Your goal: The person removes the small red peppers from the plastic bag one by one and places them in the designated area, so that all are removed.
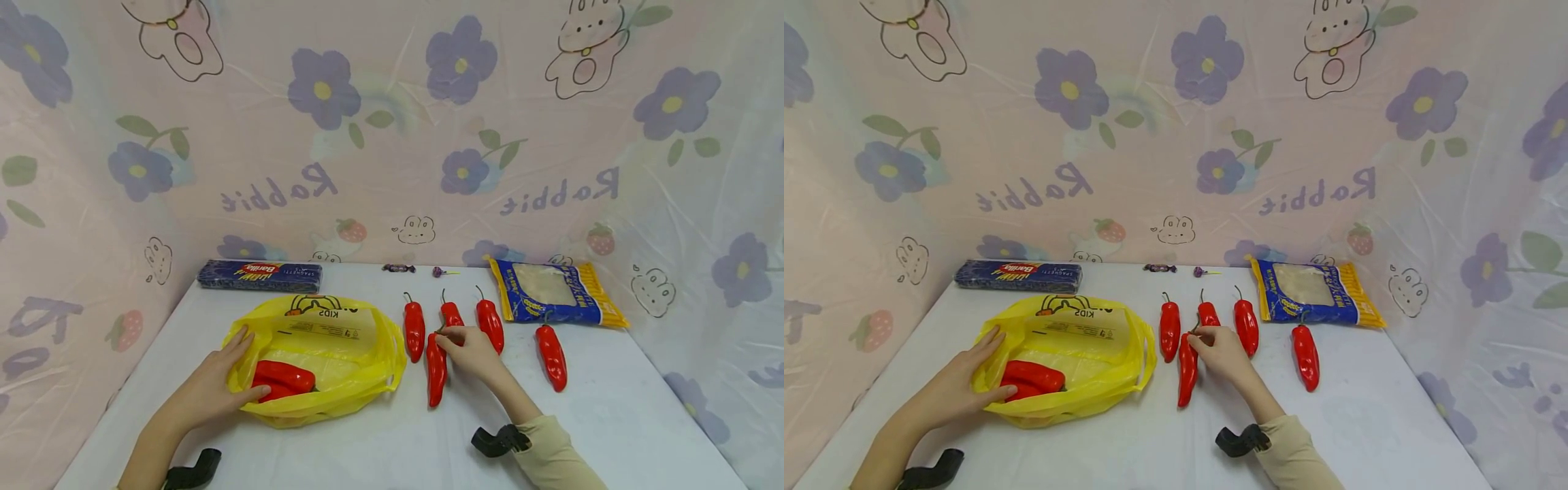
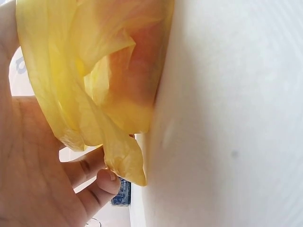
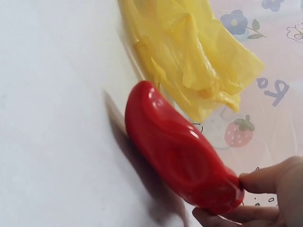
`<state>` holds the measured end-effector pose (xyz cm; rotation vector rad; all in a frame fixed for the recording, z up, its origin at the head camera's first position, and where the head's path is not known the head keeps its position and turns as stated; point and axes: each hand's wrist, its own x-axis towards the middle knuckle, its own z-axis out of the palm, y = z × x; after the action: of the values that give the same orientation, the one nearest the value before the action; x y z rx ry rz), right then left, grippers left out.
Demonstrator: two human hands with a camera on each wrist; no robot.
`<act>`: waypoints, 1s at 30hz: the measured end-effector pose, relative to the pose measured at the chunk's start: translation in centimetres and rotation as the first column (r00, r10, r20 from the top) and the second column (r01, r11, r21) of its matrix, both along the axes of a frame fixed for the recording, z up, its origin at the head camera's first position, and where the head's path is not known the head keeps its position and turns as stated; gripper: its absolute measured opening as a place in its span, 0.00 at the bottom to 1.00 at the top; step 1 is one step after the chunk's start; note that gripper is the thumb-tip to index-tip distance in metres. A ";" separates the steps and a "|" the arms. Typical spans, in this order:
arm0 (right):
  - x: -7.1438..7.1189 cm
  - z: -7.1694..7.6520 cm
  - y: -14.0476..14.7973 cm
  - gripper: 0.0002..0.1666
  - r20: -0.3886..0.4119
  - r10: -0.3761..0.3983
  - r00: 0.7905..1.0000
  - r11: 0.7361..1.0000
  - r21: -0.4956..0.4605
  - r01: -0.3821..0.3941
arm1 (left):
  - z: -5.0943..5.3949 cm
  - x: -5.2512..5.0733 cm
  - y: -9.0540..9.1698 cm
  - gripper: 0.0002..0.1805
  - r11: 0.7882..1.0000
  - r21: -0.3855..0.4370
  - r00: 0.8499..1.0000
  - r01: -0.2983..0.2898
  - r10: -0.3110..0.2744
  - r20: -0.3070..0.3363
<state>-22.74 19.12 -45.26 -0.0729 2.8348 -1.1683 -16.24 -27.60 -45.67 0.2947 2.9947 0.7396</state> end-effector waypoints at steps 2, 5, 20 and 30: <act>0.0 -0.2 -0.1 0.22 -0.013 -0.003 1.000 1.000 0.005 0.003 | 0.0 0.0 0.0 0.62 1.000 -0.001 1.000 0.000 0.000 0.000; 0.1 -0.4 -0.4 0.23 -0.022 -0.011 1.000 1.000 0.027 0.012 | 0.0 0.0 0.0 0.62 1.000 -0.003 1.000 -0.001 0.001 0.003; 1.4 0.0 -1.0 0.29 -0.082 0.053 0.995 0.994 0.097 -0.045 | -0.3 0.0 0.0 0.62 1.000 -0.001 1.000 -0.005 0.005 0.007; 1.5 -0.3 -1.9 0.32 -0.119 -0.030 0.993 0.995 0.090 0.040 | -0.2 0.0 0.0 0.62 1.000 0.003 1.000 -0.002 0.001 0.006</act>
<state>-21.26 17.22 -45.56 -0.0895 2.9999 -1.0712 -16.21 -27.64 -45.88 0.2898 2.9887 0.7434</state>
